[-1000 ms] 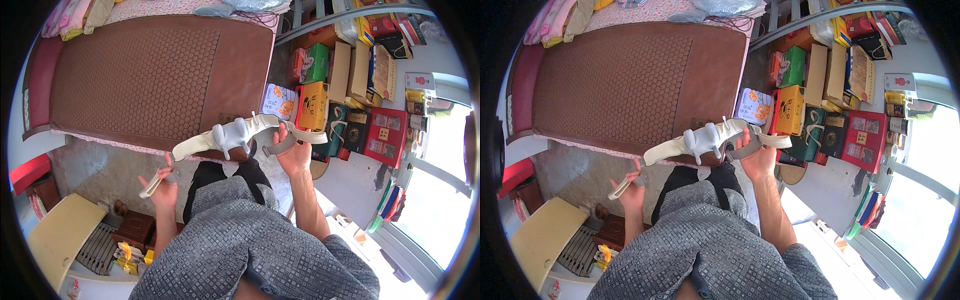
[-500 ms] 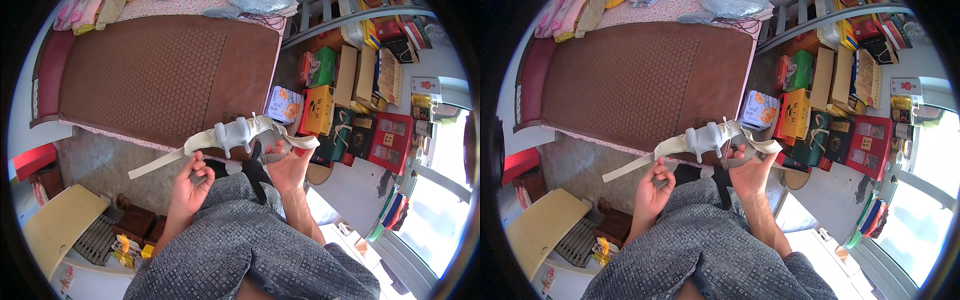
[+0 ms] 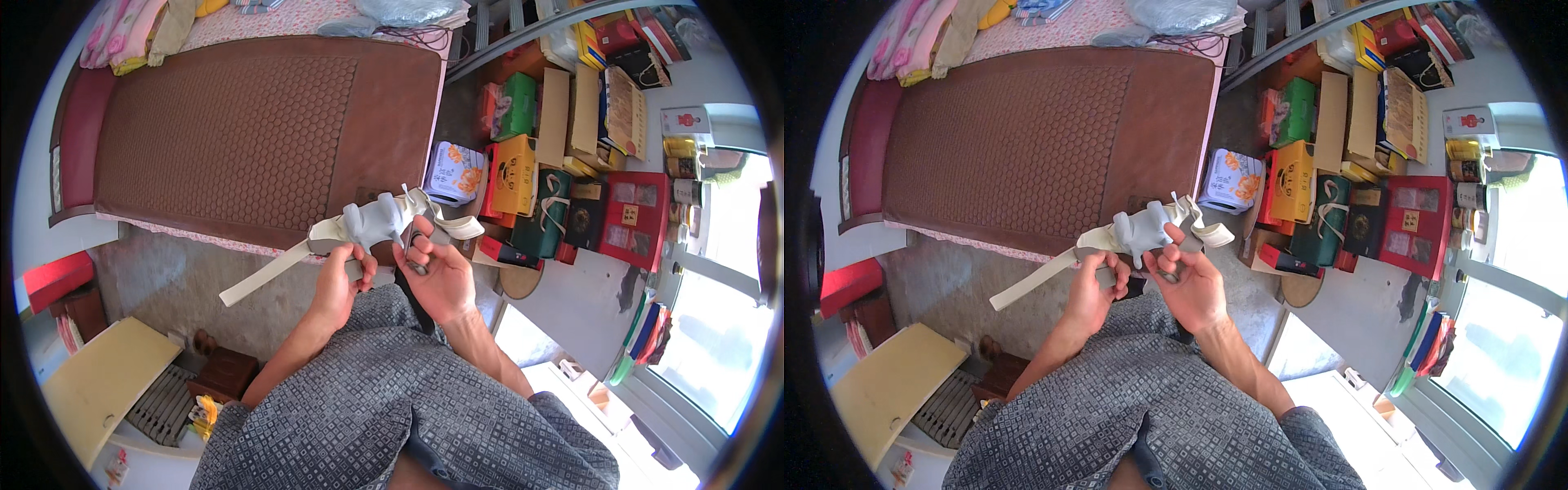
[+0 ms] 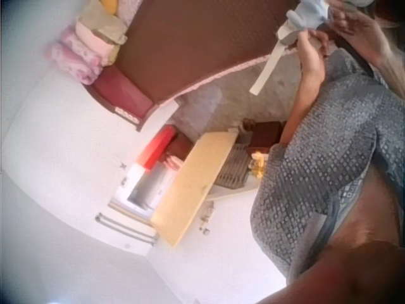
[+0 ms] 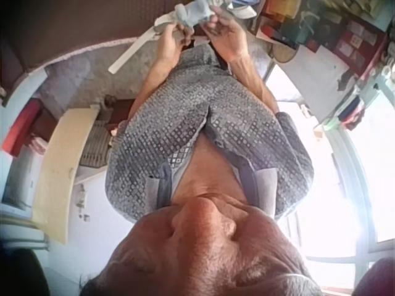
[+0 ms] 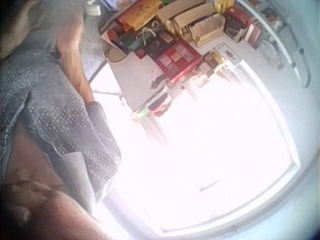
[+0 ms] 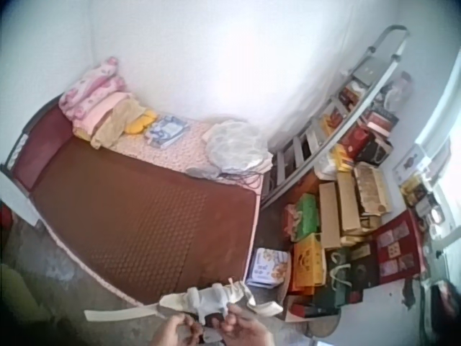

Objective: The person fastens the strap buckle of a traction brace, carries and places it onto a bed in another room, transports a heating mat onto a bed, and arranges a wrapped cushion, folded cloths, and a controller on the bed.

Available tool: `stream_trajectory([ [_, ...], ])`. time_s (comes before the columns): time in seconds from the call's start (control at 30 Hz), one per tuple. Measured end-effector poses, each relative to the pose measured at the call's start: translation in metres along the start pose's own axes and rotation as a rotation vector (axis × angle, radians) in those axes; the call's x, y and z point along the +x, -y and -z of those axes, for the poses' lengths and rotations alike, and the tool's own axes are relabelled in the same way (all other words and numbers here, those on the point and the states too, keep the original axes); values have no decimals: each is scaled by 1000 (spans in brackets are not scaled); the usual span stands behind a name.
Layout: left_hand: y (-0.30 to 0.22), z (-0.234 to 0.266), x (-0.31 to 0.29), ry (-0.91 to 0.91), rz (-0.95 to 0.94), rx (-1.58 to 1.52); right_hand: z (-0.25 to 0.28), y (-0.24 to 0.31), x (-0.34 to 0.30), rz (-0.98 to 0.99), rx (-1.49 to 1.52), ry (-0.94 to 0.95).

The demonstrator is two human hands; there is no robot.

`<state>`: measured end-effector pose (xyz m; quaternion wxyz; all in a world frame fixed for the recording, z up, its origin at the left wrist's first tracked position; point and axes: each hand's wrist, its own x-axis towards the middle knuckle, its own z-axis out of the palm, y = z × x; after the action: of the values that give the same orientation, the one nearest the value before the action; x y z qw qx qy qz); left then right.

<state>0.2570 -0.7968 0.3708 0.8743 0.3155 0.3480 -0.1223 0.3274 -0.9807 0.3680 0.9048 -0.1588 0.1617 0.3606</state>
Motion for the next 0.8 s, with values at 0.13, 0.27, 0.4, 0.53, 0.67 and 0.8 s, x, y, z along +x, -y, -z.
stream_trajectory([
  [0.13,-2,-3,11,-160,-52,125,-21,-10,13,-27,-286,-94],
  [0.27,-12,-1,17,-168,40,84,-10,-24,16,-14,-888,-61],
  [0.4,-16,-2,22,-145,146,-71,-21,-30,14,293,-1658,173],
  [0.53,-12,7,28,-78,200,-144,-9,-38,23,455,-1804,123],
  [0.67,-28,5,13,-29,287,-65,-10,-40,29,351,-1547,-161],
  [0.8,-52,25,-15,64,197,618,-31,-29,34,32,-1068,-286],
])
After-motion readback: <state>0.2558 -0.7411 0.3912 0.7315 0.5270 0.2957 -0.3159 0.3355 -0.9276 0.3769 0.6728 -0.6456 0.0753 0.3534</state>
